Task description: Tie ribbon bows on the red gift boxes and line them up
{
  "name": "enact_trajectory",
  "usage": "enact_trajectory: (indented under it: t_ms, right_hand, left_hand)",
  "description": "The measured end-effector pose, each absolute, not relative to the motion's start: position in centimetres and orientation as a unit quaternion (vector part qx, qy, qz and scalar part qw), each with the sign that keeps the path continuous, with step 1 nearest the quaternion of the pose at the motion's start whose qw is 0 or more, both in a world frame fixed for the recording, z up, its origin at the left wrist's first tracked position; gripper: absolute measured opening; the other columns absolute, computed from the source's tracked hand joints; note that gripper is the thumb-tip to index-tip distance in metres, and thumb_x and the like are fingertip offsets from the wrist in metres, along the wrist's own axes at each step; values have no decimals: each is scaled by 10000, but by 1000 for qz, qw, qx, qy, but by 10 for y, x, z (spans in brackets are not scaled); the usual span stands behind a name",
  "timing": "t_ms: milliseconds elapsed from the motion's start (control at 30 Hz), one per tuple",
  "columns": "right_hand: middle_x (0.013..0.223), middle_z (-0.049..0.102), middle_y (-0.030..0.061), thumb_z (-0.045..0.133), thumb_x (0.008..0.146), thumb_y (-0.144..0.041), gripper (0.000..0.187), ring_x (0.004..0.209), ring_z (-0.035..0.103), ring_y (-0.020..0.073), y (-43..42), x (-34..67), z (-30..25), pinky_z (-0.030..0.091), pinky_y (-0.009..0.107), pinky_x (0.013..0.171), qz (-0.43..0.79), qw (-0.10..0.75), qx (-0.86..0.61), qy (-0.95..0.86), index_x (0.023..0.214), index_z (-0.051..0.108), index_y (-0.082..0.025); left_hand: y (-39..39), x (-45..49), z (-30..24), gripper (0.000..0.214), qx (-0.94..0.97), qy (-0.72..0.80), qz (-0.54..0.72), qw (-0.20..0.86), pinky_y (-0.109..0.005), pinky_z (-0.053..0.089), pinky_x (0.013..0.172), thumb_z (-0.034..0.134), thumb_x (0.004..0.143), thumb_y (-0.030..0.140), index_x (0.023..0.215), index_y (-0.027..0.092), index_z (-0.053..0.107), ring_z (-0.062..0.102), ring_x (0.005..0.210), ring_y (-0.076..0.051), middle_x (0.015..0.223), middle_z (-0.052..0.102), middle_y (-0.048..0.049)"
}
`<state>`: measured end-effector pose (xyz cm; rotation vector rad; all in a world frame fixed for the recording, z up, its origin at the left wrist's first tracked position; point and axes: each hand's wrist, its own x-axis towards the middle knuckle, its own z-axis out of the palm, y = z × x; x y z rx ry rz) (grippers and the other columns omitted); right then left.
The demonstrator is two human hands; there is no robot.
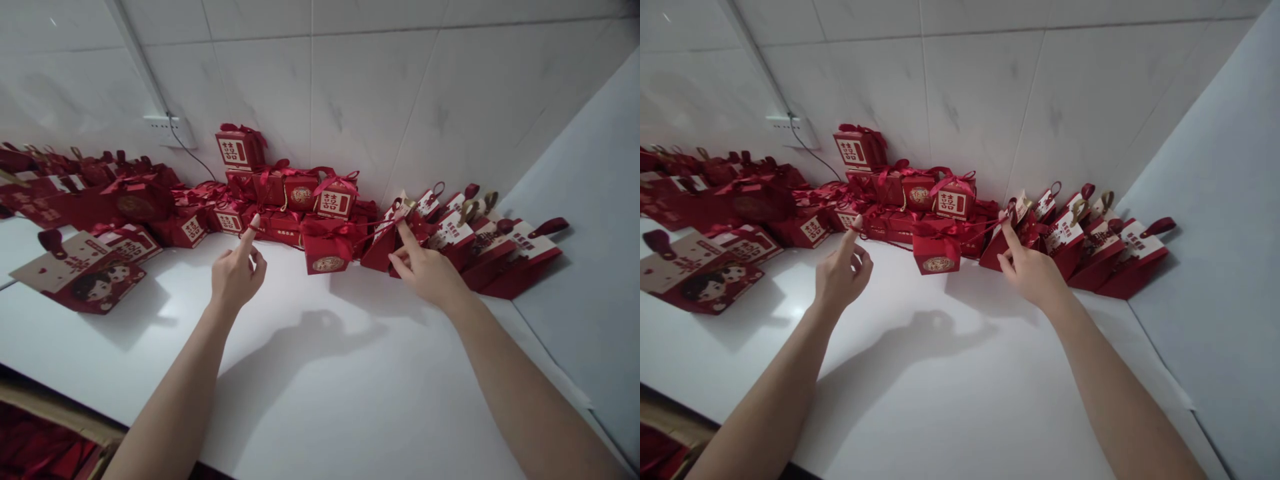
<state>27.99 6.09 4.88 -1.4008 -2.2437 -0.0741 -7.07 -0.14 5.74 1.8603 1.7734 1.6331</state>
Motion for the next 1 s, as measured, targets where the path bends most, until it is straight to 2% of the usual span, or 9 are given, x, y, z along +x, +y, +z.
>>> enact_trajectory:
  t_ms: [133, 267, 433, 533, 633, 700, 833, 933, 1000]
  right_hand:
    - [990, 757, 51, 433, 965, -286, 611, 788, 703, 256, 57, 281, 53, 525, 375, 728, -64, 300, -472, -826, 1546, 249, -243]
    - [982, 763, 57, 442, 964, -306, 663, 759, 704, 226, 50, 278, 59, 526, 329, 691, -29, 358, -481, -799, 1560, 172, -199]
    - [852, 772, 40, 464, 946, -308, 731, 669, 703, 245, 56, 277, 53, 500, 329, 593, -15, 274, -518, -810, 1567, 110, -153]
    - [814, 770, 33, 466, 940, -294, 759, 627, 700, 251, 60, 276, 46, 490, 327, 552, -32, 255, -519, -815, 1567, 72, -129]
    - [846, 771, 63, 476, 939, -298, 786, 579, 685, 231, 59, 276, 46, 485, 315, 519, -101, 347, -517, -776, 1563, 45, -95]
    - [878, 769, 74, 488, 947, -309, 819, 577, 677, 205, 56, 280, 51, 493, 295, 516, -96, 412, -497, -758, 1563, -5, -89]
    - [888, 757, 35, 492, 956, -273, 780, 582, 649, 169, 54, 291, 62, 494, 272, 536, -109, 421, -437, -787, 1575, 29, -169]
    - [848, 733, -12, 506, 925, -155, 806, 593, 621, 158, 56, 299, 64, 490, 278, 602, -245, 415, -341, -807, 1572, 44, -285]
    - [767, 696, -35, 521, 891, -97, 873, 585, 597, 164, 58, 301, 63, 476, 287, 623, -328, 407, -293, -801, 1568, 17, -319]
  left_hand:
    - [-7, -71, 61, 465, 587, 554, 590, 37, -211, 428, 731, 673, 696, 106, 1146, 222, 659, 502, 604, -134, 715, 604, 23]
    - [-9, -71, 63, 557, 595, 526, 608, 14, -186, 403, 619, 679, 745, 122, 1278, 257, 592, 491, 588, -110, 730, 589, 35]
    - [0, -75, 57, 646, 629, 585, 509, 53, -199, 363, 540, 648, 799, 200, 1420, 262, 482, 465, 483, -92, 720, 619, 44]
    - [2, -75, 53, 682, 661, 615, 429, -23, -216, 383, 561, 620, 818, 229, 1468, 254, 414, 505, 488, -89, 862, 668, 6]
    - [0, -75, 54, 677, 655, 606, 427, -147, -237, 412, 589, 584, 835, 229, 1480, 233, 381, 540, 533, -102, 979, 677, -38]
    - [-2, -76, 55, 721, 633, 592, 465, -182, -240, 426, 581, 569, 846, 235, 1512, 221, 294, 563, 554, -107, 1016, 673, -52]
    - [-1, -81, 55, 798, 613, 573, 510, -191, -252, 458, 571, 561, 842, 243, 1540, 222, 174, 590, 562, -111, 1076, 664, -77]
    - [2, -87, 51, 854, 611, 555, 523, -212, -279, 494, 613, 567, 819, 235, 1549, 214, 124, 627, 623, -146, 1081, 666, -94]
    - [3, -90, 49, 886, 614, 542, 525, -232, -305, 518, 671, 567, 809, 230, 1553, 199, 86, 653, 688, -175, 1071, 668, -106]
